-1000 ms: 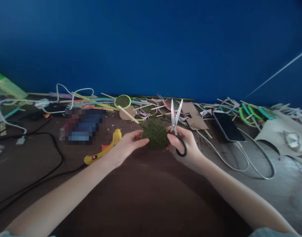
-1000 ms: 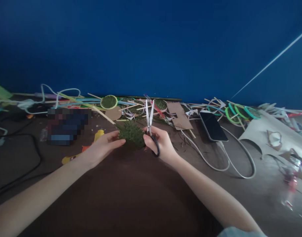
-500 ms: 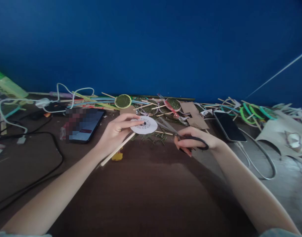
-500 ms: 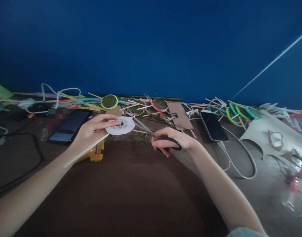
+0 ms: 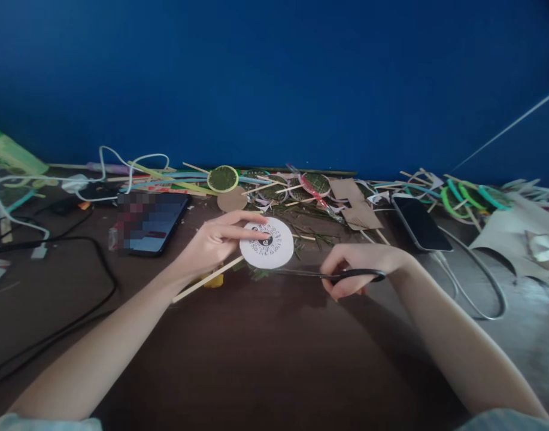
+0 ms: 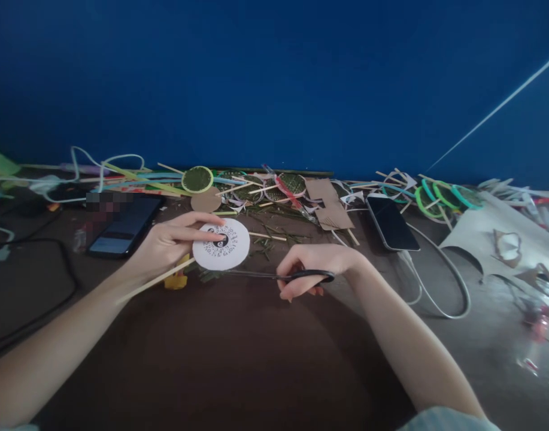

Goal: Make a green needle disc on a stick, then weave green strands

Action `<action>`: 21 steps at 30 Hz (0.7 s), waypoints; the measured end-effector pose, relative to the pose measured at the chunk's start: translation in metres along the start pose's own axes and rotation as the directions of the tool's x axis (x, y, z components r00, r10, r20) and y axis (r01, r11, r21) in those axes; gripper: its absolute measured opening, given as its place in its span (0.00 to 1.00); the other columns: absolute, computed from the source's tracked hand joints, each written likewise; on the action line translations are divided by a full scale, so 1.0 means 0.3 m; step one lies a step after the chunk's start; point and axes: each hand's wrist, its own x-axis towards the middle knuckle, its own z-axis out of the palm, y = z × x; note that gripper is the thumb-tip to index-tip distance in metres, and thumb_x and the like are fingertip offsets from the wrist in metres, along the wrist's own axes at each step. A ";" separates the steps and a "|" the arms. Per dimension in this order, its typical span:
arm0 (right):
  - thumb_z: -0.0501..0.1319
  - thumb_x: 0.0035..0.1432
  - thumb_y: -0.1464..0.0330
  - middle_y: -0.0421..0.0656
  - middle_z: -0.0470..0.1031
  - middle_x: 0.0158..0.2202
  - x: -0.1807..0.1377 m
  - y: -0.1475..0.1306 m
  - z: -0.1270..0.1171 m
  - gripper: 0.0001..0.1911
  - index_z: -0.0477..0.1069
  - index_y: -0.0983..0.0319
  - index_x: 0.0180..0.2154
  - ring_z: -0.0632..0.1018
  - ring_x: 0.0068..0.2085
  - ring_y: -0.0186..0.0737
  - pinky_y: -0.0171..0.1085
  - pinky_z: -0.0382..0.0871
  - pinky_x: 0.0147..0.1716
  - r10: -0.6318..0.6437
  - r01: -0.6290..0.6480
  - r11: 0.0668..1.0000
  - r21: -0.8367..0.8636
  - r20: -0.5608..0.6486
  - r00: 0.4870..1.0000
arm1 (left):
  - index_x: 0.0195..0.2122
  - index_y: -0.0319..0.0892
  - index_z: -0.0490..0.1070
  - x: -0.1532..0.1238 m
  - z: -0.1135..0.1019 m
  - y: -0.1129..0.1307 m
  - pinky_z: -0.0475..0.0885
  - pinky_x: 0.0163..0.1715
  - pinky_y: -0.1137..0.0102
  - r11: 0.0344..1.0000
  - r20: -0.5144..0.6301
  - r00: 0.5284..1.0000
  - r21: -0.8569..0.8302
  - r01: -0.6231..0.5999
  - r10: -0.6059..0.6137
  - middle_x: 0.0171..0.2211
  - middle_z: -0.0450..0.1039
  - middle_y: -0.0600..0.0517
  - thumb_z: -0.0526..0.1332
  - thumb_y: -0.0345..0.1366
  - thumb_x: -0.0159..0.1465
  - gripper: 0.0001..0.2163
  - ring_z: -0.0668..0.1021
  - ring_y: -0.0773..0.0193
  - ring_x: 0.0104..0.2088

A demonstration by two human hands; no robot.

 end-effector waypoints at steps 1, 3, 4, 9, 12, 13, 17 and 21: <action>0.62 0.49 0.57 0.35 0.63 0.17 0.003 -0.004 0.004 0.17 0.72 0.67 0.28 0.67 0.19 0.27 0.27 0.64 0.16 -0.001 0.001 1.000 -0.008 0.004 1.000 | 0.37 0.53 0.78 -0.001 0.004 0.001 0.71 0.48 0.71 1.000 0.016 1.000 -0.009 0.012 -0.012 0.47 0.73 0.54 0.57 0.29 0.62 0.12 0.74 0.64 0.46; 0.61 0.50 0.57 0.35 0.62 0.18 0.007 -0.007 0.010 0.17 0.72 0.67 0.28 0.66 0.19 0.26 0.26 0.62 0.15 -0.010 0.011 1.000 -0.027 0.011 1.000 | 0.37 0.53 0.78 -0.003 0.011 0.002 0.71 0.48 0.71 0.998 0.052 0.998 -0.039 0.039 -0.037 0.47 0.73 0.54 0.59 0.31 0.61 0.10 0.75 0.64 0.46; 0.61 0.50 0.57 0.35 0.62 0.18 0.008 -0.007 0.012 0.17 0.72 0.67 0.28 0.66 0.19 0.26 0.25 0.61 0.15 -0.015 0.015 0.999 -0.037 0.014 1.000 | 0.37 0.53 0.78 -0.005 0.014 0.001 0.71 0.48 0.71 0.997 0.071 0.996 -0.055 0.053 -0.049 0.47 0.73 0.54 0.59 0.32 0.61 0.09 0.75 0.63 0.46; 0.61 0.50 0.57 0.35 0.63 0.18 0.007 -0.011 0.014 0.17 0.72 0.66 0.28 0.65 0.19 0.26 0.25 0.59 0.16 -0.014 0.016 0.998 -0.055 0.043 0.999 | 0.38 0.55 0.77 -0.011 0.020 -0.005 0.71 0.47 0.69 0.989 0.138 0.986 -0.106 0.105 -0.090 0.48 0.72 0.54 0.59 0.36 0.61 0.08 0.74 0.61 0.48; 0.61 0.50 0.56 0.36 0.63 0.19 0.005 -0.015 0.012 0.18 0.72 0.66 0.29 0.65 0.20 0.26 0.26 0.59 0.17 -0.005 0.008 0.998 -0.058 0.059 0.998 | 0.38 0.55 0.77 -0.012 0.021 -0.009 0.72 0.47 0.69 0.984 0.156 0.983 -0.134 0.118 -0.097 0.49 0.72 0.54 0.59 0.37 0.61 0.08 0.74 0.60 0.48; 0.61 0.49 0.56 0.36 0.63 0.19 0.004 -0.016 0.011 0.18 0.72 0.66 0.29 0.65 0.20 0.26 0.26 0.59 0.17 -0.008 0.012 0.998 -0.063 0.061 0.998 | 0.38 0.55 0.77 -0.012 0.021 -0.009 0.72 0.46 0.69 0.983 0.159 0.982 -0.139 0.120 -0.098 0.49 0.72 0.53 0.59 0.37 0.61 0.08 0.74 0.60 0.48; 0.61 0.50 0.56 0.36 0.63 0.19 0.002 -0.019 0.009 0.17 0.72 0.66 0.28 0.66 0.21 0.27 0.27 0.59 0.18 -0.035 0.040 0.995 -0.092 0.053 0.998 | 0.37 0.54 0.78 -0.013 0.029 -0.009 0.72 0.47 0.69 0.979 0.179 0.976 -0.141 0.149 -0.123 0.49 0.72 0.53 0.59 0.37 0.62 0.08 0.74 0.59 0.49; 0.61 0.51 0.56 0.35 0.63 0.19 0.004 -0.017 0.010 0.17 0.72 0.66 0.29 0.65 0.21 0.27 0.27 0.58 0.18 -0.030 0.034 0.996 -0.084 0.053 0.998 | 0.38 0.54 0.77 -0.015 0.037 -0.008 0.71 0.48 0.69 0.975 0.186 0.973 -0.150 0.163 -0.135 0.49 0.71 0.53 0.59 0.37 0.62 0.08 0.73 0.59 0.50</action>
